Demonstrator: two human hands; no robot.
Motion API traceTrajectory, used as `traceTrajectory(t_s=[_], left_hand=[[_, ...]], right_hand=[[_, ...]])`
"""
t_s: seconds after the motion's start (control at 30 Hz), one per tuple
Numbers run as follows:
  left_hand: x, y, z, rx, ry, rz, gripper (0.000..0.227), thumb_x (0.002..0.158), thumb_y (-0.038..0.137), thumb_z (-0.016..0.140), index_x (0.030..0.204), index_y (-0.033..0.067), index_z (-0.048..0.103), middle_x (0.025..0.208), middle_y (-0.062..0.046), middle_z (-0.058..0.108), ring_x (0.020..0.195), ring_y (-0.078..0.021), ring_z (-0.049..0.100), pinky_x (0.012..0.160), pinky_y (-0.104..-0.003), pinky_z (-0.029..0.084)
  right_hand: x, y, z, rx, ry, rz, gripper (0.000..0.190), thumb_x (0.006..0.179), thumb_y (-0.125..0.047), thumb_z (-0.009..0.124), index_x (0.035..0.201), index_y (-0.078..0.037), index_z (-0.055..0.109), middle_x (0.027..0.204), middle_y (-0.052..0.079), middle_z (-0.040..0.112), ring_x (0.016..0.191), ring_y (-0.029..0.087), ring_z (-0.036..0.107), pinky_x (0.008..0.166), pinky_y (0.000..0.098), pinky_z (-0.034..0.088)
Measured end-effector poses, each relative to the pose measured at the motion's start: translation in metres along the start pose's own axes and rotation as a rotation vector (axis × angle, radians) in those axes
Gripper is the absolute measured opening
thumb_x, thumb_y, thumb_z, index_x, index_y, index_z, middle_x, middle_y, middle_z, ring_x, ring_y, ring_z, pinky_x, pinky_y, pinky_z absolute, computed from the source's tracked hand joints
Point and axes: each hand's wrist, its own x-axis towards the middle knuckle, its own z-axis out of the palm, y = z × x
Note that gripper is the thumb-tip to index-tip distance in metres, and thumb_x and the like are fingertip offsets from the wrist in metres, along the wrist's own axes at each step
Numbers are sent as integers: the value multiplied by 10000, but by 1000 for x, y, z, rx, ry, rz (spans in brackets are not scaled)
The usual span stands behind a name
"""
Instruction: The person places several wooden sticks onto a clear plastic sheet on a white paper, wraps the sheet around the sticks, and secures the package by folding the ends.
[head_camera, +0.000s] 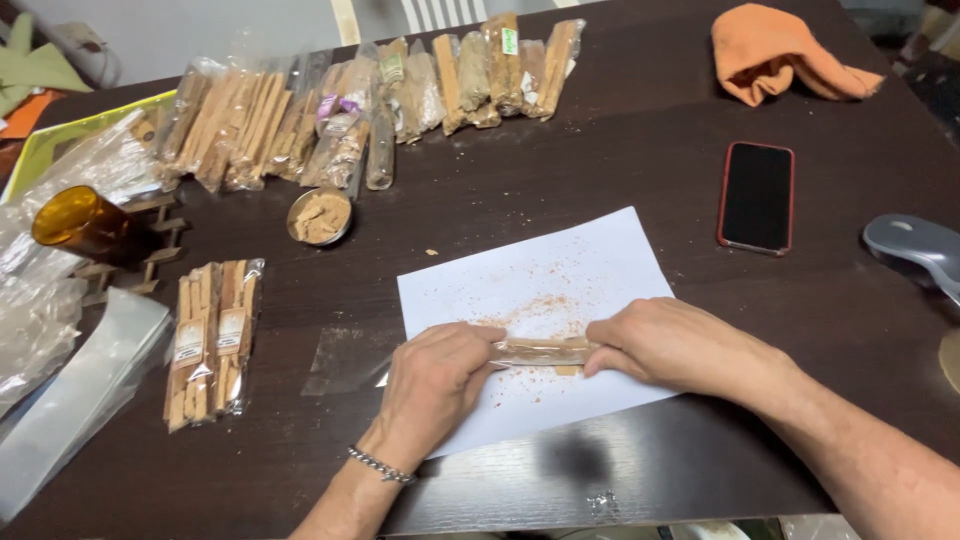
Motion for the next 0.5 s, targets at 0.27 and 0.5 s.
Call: traceTrajectory(t_s=[0.27, 0.5], left_hand=[[19, 25, 6, -37, 119, 153, 172, 947, -42, 639, 794, 37, 628, 960, -130, 772, 855, -277, 751, 776, -418, 622], [8, 27, 21, -97, 116, 113, 107, 955, -21, 627, 867, 32, 657, 1061, -89, 760, 922, -314, 735, 808, -435, 600]], right_hand=[[-6, 6, 16, 225, 90, -242, 445, 1058, -472, 521, 741, -162, 551, 551, 24, 556, 491, 217, 485, 547, 380, 405], [-12, -23, -7, 60, -55, 115, 537, 810, -771, 763, 905, -267, 603, 664, -22, 679, 660, 239, 612, 642, 352, 461]])
